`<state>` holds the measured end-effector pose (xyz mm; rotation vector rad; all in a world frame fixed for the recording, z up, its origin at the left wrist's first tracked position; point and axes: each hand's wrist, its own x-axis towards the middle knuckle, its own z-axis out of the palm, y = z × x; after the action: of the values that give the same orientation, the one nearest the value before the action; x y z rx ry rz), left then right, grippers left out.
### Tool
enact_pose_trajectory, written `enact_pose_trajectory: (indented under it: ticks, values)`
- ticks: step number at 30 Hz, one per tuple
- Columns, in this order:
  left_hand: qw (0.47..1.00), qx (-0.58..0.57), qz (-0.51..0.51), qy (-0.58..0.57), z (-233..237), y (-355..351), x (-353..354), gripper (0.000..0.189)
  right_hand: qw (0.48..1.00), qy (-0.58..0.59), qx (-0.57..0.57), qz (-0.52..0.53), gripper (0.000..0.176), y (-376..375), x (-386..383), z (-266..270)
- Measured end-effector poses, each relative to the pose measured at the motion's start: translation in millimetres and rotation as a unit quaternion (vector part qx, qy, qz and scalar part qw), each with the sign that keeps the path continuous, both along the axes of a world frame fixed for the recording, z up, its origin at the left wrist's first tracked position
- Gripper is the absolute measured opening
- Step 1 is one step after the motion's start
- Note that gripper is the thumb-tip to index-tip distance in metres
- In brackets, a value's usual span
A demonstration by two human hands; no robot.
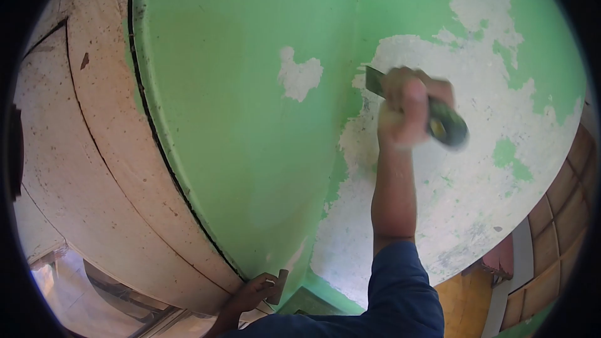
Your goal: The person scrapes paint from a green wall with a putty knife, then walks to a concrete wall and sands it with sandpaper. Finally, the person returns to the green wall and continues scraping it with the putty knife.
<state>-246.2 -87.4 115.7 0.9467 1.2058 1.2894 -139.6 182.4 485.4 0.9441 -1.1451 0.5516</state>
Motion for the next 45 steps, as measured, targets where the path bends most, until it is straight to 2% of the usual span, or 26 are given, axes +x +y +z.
enact_pose_trajectory:
  ticks: [1,3,6,7,9,10,11,13,14,15,18,19,21,22,24,25,27,28,29,31,33,36,37,39,40,45]
  values:
    - [1.000,0.002,-0.001,0.003,-0.5,0.6,-0.2,0.025,1.000,0.004,0.026,-0.017,0.012,1.9,7.4,-0.9]
    - [1.000,-0.002,-0.005,-0.013,-4.2,1.8,-2.0,0.025,0.973,0.056,-0.171,-0.141,0.016,7.5,-13.3,4.0]
    - [0.999,-0.009,-0.003,-0.032,-4.4,0.0,-0.9,0.025,0.960,-0.017,-0.242,-0.136,0.016,16.9,-24.3,4.5]
    - [0.999,-0.009,0.005,-0.033,-3.8,0.6,-0.6,0.025,0.961,-0.020,-0.241,-0.133,0.016,14.6,-20.2,4.7]
    - [1.000,-0.008,0.008,-0.018,-5.1,1.2,-0.5,0.026,0.998,0.001,-0.067,-0.009,0.013,4.0,0.3,1.8]
    - [1.000,-0.007,0.008,-0.002,-5.9,1.9,-0.6,0.027,0.999,0.009,-0.032,-0.015,0.013,1.1,6.6,1.1]
    - [1.000,-0.009,0.008,-0.003,-5.6,2.2,-1.3,0.027,0.999,0.007,-0.034,-0.015,0.013,9.1,-1.6,0.8]
    - [1.000,-0.011,-0.002,-0.003,-4.1,1.0,-2.0,0.024,0.970,0.020,-0.207,-0.123,0.014,26.1,-26.6,0.4]
    - [1.000,-0.013,-0.003,-0.004,-4.5,-0.8,-0.4,0.024,0.967,-0.006,-0.243,-0.074,0.015,23.0,-27.8,1.2]
    - [1.000,-0.010,0.005,-0.001,-4.6,-0.4,0.3,0.025,0.968,-0.007,-0.241,-0.073,0.015,20.6,-23.0,1.3]
    - [1.000,0.003,0.006,0.000,-1.9,1.5,-0.5,0.025,0.998,-0.001,-0.062,-0.013,0.014,8.8,1.2,-7.7]
    - [1.000,0.008,-0.005,-0.002,-0.6,1.9,-0.9,0.025,0.996,0.008,-0.036,-0.076,0.016,2.7,6.6,-8.7]
    - [1.000,0.002,-0.007,0.013,1.0,2.3,-2.1,0.026,0.962,0.070,-0.230,-0.131,0.021,21.8,-21.6,-7.6]
    - [1.000,-0.004,-0.009,0.028,1.2,1.4,-2.0,0.026,0.961,0.070,-0.233,-0.134,0.021,22.3,-22.3,-11.7]
    - [1.000,0.007,0.003,0.018,-0.4,0.9,0.8,0.025,0.969,-0.040,-0.195,-0.147,0.020,18.6,-25.9,-12.1]
    - [1.000,0.019,0.017,0.007,-1.5,1.0,1.6,0.025,0.970,-0.040,-0.192,-0.145,0.020,14.3,-21.0,-12.6]
    - [1.000,0.024,0.011,0.009,-3.0,2.7,0.5,0.025,0.999,-0.010,-0.029,-0.019,0.016,2.6,-2.5,-14.4]
    - [1.000,0.024,0.002,0.010,-3.9,2.9,0.2,0.025,1.000,0.010,-0.019,-0.013,0.015,2.0,0.6,-14.1]
    - [1.000,0.022,0.003,0.009,-5.1,3.7,-0.5,0.025,1.000,0.009,-0.020,-0.012,0.015,8.2,-7.8,-13.2]
    - [1.000,0.015,-0.011,0.025,-7.5,3.1,-2.9,0.025,0.971,-0.028,-0.221,-0.089,0.018,22.1,-29.5,-12.2]
    - [1.000,0.008,-0.004,0.017,-1.9,2.7,-0.4,0.026,0.972,-0.042,-0.215,-0.089,0.017,14.8,-20.8,-7.9]
    - [1.000,0.007,0.007,0.009,-2.1,4.1,0.6,0.026,0.999,-0.003,-0.035,0.031,0.014,4.6,2.4,-13.4]
    - [1.000,0.009,0.007,0.009,-3.2,4.1,1.0,0.026,0.999,-0.003,-0.035,0.032,0.014,8.7,-2.5,-12.0]
    - [1.000,0.008,0.002,0.023,-1.4,3.3,-0.3,0.026,0.982,0.050,-0.169,-0.067,0.012,26.4,-20.9,-11.3]
    - [0.999,0.011,-0.005,0.038,-0.8,2.3,-1.0,0.026,0.976,-0.016,-0.189,-0.111,0.011,31.2,-33.8,-12.0]
    - [0.999,0.027,0.001,0.018,-6.4,3.8,-0.2,0.026,0.998,0.004,-0.056,-0.008,0.016,2.2,-1.5,-9.3]
